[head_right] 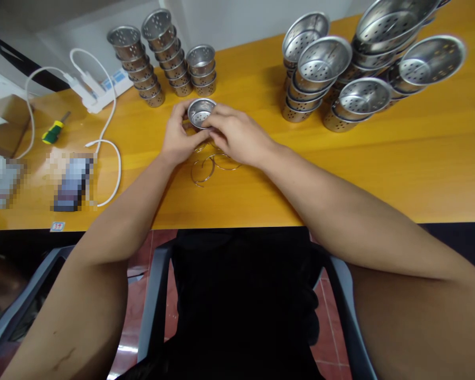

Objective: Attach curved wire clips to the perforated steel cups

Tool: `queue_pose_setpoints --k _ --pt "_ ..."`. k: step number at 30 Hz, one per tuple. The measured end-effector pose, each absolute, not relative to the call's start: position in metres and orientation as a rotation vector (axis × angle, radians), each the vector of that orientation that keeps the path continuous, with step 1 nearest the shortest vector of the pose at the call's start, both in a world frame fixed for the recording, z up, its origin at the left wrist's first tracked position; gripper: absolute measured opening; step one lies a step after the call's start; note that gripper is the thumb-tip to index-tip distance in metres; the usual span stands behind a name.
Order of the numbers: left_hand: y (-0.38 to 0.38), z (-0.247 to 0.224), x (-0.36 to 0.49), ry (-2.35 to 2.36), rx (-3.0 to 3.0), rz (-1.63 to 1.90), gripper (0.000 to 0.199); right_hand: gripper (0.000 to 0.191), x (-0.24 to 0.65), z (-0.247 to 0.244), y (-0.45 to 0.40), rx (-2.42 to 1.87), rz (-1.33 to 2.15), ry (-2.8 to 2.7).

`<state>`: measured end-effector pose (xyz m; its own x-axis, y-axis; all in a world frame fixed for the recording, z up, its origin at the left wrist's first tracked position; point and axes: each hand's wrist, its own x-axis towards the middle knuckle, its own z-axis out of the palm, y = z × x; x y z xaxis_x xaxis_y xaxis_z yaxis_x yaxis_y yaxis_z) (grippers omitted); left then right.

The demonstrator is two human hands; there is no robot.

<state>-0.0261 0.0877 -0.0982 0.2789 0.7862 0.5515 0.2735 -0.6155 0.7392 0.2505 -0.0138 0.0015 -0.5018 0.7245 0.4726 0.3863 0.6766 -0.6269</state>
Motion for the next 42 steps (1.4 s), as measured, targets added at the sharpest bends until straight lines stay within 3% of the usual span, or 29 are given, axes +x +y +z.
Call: queue_pose_setpoints --k 11,17,23,31,38,42 --pt "0.080 -0.095 -0.025 0.754 2.174 1.106 0.103 0.028 0.276 0.012 0.002 -0.896 0.537 -2.216" --pt "0.078 -0.091 -0.030 0.918 2.114 1.124 0.094 0.032 0.299 0.030 0.011 -1.488 0.114 -2.130" --pt "0.071 -0.082 -0.028 0.983 2.025 1.193 0.079 0.047 0.296 0.036 0.015 -1.886 0.032 -2.059" --pt "0.071 -0.086 -0.025 0.994 2.042 1.219 0.069 0.029 0.299 0.006 0.027 -1.759 0.223 -1.970" --pt "0.103 -0.102 -0.043 1.166 1.923 1.368 0.058 0.045 0.285 0.023 0.002 -1.268 0.202 -2.063" --pt "0.106 -0.097 -0.052 1.248 1.891 1.460 0.058 0.061 0.265 0.035 0.006 -1.280 0.335 -2.070"
